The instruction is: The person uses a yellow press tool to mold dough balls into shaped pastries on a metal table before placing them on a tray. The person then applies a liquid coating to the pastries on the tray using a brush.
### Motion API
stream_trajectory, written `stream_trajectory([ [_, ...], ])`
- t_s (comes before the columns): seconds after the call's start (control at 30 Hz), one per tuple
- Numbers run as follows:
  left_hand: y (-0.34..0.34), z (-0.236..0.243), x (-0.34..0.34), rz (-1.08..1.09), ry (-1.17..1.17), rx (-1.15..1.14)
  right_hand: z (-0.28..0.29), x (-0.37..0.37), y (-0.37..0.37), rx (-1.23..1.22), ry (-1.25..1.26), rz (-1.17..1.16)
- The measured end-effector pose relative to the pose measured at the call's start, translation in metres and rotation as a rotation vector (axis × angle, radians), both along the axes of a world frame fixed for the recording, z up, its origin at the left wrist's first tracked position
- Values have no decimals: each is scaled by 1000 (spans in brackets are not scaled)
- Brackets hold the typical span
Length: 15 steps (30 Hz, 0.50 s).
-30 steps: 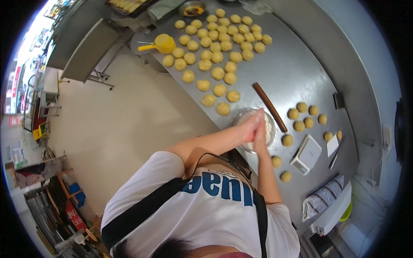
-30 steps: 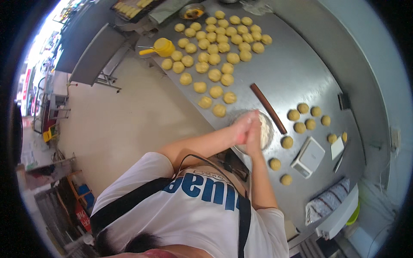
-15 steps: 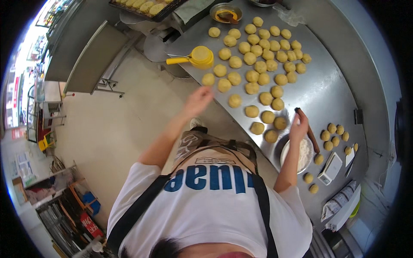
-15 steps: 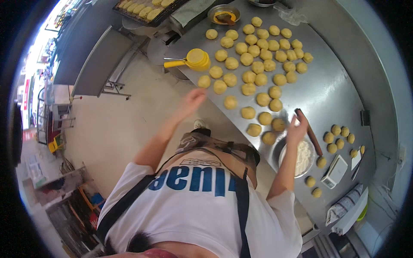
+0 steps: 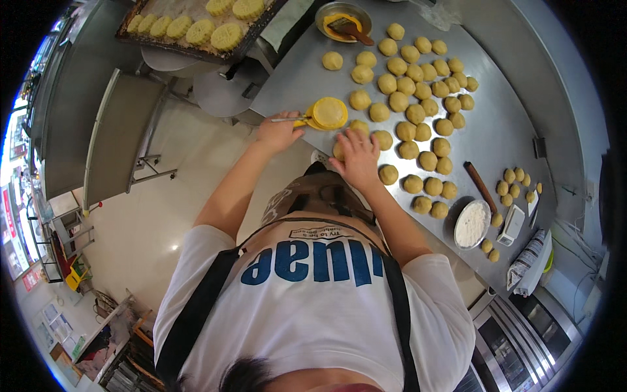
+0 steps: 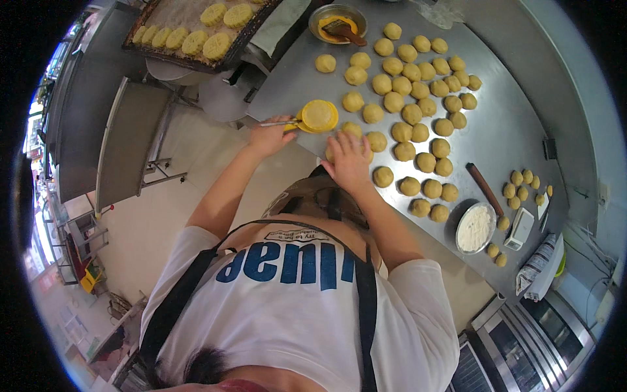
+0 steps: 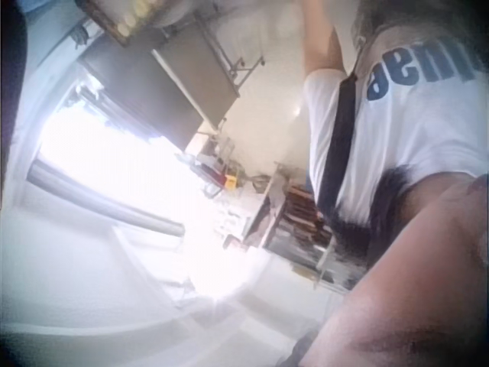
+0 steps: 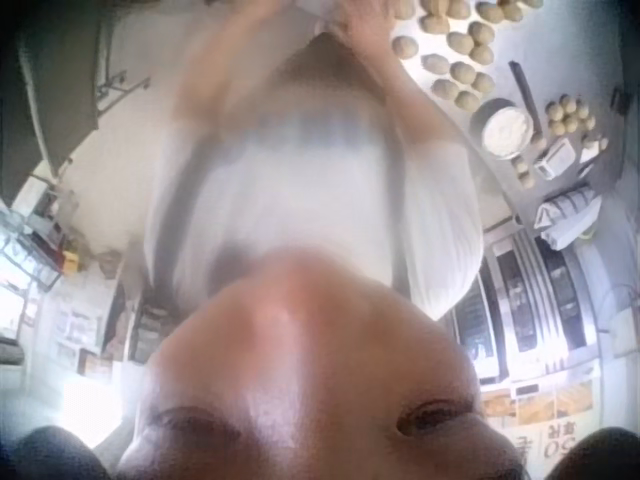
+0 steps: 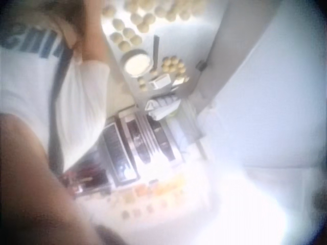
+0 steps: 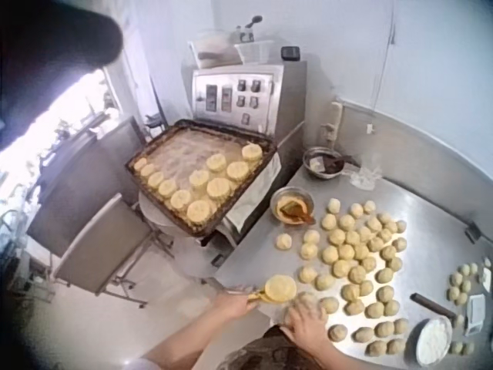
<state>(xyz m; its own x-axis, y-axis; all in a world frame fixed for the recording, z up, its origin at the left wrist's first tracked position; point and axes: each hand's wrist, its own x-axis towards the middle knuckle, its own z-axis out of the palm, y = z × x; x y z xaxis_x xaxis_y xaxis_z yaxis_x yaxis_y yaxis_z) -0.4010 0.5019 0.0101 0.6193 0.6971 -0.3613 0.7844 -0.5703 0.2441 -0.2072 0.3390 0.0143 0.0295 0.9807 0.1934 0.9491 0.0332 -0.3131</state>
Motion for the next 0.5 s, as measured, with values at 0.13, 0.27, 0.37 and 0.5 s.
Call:
stream_trajectory([
  [0.13,9,-14,-15,-79,-151,-41,27,-14,78,259,290,-170],
  [0.27,13,-45,-17,-70,-459,-50,23,-10,160,-114,-141,-101],
  [0.37,14,-53,-25,-44,-832,-88,39,-17,173,-527,-56,-68],
  [0.5,22,-67,-31,6,-559,-429,19,-19,167,-387,-33,-148],
])
